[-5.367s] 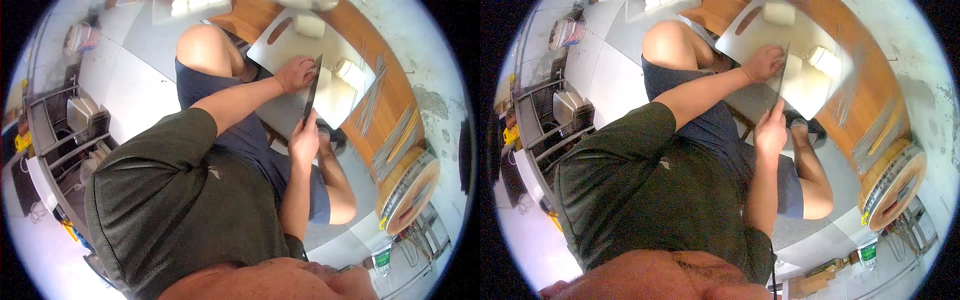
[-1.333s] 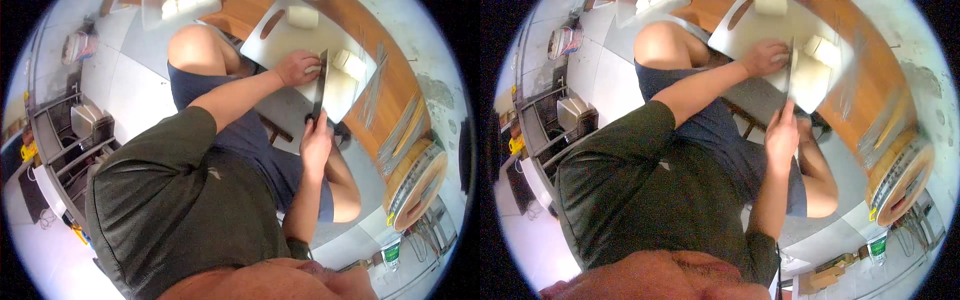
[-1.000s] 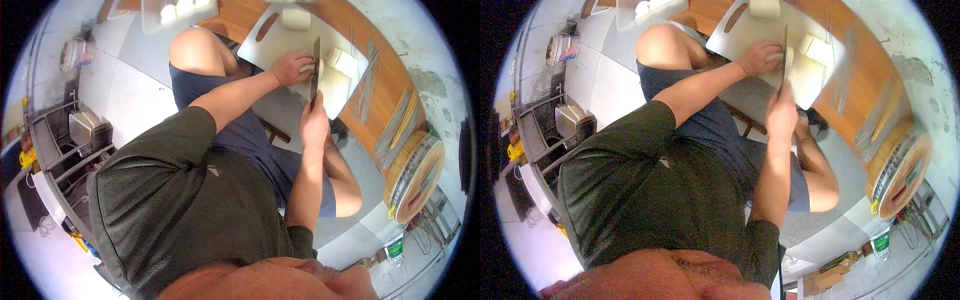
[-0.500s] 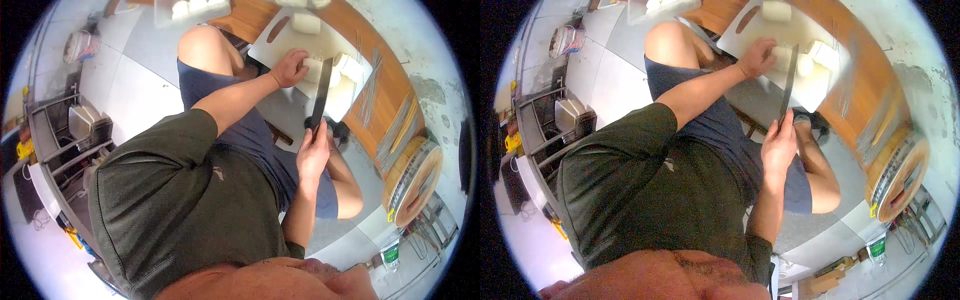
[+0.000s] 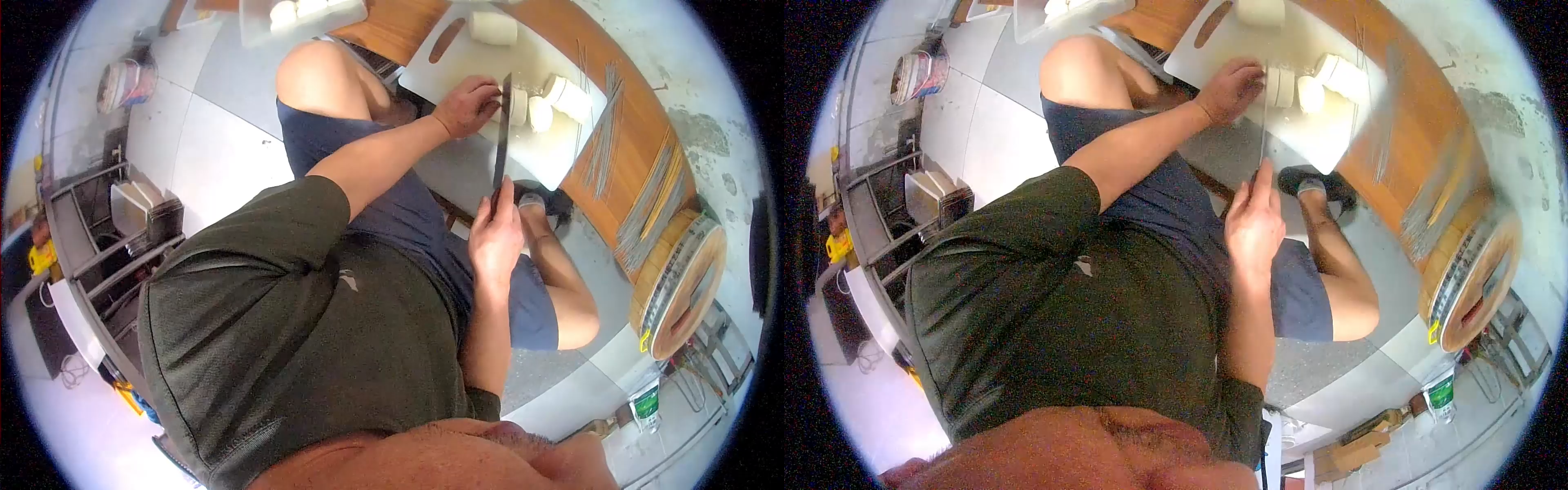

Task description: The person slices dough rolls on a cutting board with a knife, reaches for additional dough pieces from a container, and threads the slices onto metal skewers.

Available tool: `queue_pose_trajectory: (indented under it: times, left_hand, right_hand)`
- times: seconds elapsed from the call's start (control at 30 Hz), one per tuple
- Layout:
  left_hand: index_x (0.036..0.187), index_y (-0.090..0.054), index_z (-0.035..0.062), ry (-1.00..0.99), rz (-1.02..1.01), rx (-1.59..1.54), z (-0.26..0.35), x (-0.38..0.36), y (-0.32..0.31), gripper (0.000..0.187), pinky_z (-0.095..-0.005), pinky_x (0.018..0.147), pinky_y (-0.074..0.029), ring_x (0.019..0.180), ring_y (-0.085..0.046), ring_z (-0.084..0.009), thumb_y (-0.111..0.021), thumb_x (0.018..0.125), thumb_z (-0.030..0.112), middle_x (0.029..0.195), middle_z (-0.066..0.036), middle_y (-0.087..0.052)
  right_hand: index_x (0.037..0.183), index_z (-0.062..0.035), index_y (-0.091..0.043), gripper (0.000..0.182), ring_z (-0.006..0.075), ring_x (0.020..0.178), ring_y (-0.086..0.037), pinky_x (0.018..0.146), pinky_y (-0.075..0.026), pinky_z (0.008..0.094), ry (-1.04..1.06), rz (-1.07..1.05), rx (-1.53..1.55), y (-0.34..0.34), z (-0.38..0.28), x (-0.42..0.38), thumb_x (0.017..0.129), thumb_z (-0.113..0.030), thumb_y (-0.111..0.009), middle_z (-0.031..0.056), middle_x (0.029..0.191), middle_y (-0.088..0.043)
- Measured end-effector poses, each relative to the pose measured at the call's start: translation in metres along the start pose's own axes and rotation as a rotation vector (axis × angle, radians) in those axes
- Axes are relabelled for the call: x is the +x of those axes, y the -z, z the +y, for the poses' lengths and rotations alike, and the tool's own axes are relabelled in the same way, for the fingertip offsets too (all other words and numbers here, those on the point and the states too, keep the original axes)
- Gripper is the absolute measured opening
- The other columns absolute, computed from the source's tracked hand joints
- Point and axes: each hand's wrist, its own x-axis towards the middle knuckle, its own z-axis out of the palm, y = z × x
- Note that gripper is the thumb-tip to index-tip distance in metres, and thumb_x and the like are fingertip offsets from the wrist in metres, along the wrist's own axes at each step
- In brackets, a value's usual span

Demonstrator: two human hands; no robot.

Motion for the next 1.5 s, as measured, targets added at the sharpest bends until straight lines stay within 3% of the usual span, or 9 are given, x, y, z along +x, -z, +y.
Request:
queue_pose_trajectory:
  times: [0.87, 1.03, 1.27, 1.5]
  left_hand:
    - [0.109, -0.057, 0.0016, -0.012, -0.028, 0.002, -0.007, 0.002, 0.001, 0.026, -0.0409, 0.088, -0.050, 0.100, -0.058, -0.0358, -0.068, 0.086, 0.009, 0.111, -0.016, -0.059]
    - [0.109, -0.057, 0.0013, 0.095, -0.036, -0.020, 0.001, 0.003, 0.004, 0.027, -0.0413, 0.086, -0.050, 0.100, -0.059, -0.0359, -0.067, 0.085, 0.007, 0.111, -0.016, -0.060]
    - [0.108, -0.058, 0.0005, 0.008, -0.004, -0.003, -0.009, 0.001, -0.003, 0.027, -0.0419, 0.085, -0.050, 0.097, -0.060, -0.0362, -0.067, 0.083, 0.007, 0.107, -0.016, -0.061]
    - [0.104, -0.060, 0.0018, -0.003, -0.043, 0.026, -0.004, 0.000, 0.002, 0.023, -0.0418, 0.086, -0.051, 0.099, -0.060, -0.0366, -0.067, 0.083, 0.006, 0.108, -0.016, -0.061]
  right_hand:
    - [0.139, -0.0081, -0.046, 0.047, 0.0436, 0.083, -0.066, 0.072, -0.054, 0.0518, -0.049, -0.077, -0.018, 0.005, -0.007, 0.003, 0.096, -0.021, -0.056, 0.0221, 0.099, -0.066]
    - [0.140, -0.0081, -0.046, 0.047, 0.0439, 0.083, -0.065, 0.071, -0.053, 0.0524, -0.057, -0.079, -0.023, 0.005, -0.008, 0.004, 0.096, -0.021, -0.056, 0.0229, 0.099, -0.065]
    - [0.140, -0.0075, -0.044, 0.048, 0.0449, 0.082, -0.065, 0.068, -0.053, 0.0533, -0.060, -0.096, -0.020, 0.007, -0.012, 0.007, 0.096, -0.020, -0.056, 0.0232, 0.099, -0.065]
    - [0.142, -0.0105, -0.043, 0.047, 0.0455, 0.085, -0.065, 0.073, -0.052, 0.0541, -0.113, -0.156, -0.067, 0.003, -0.024, 0.032, 0.097, -0.024, -0.052, 0.0227, 0.101, -0.064]
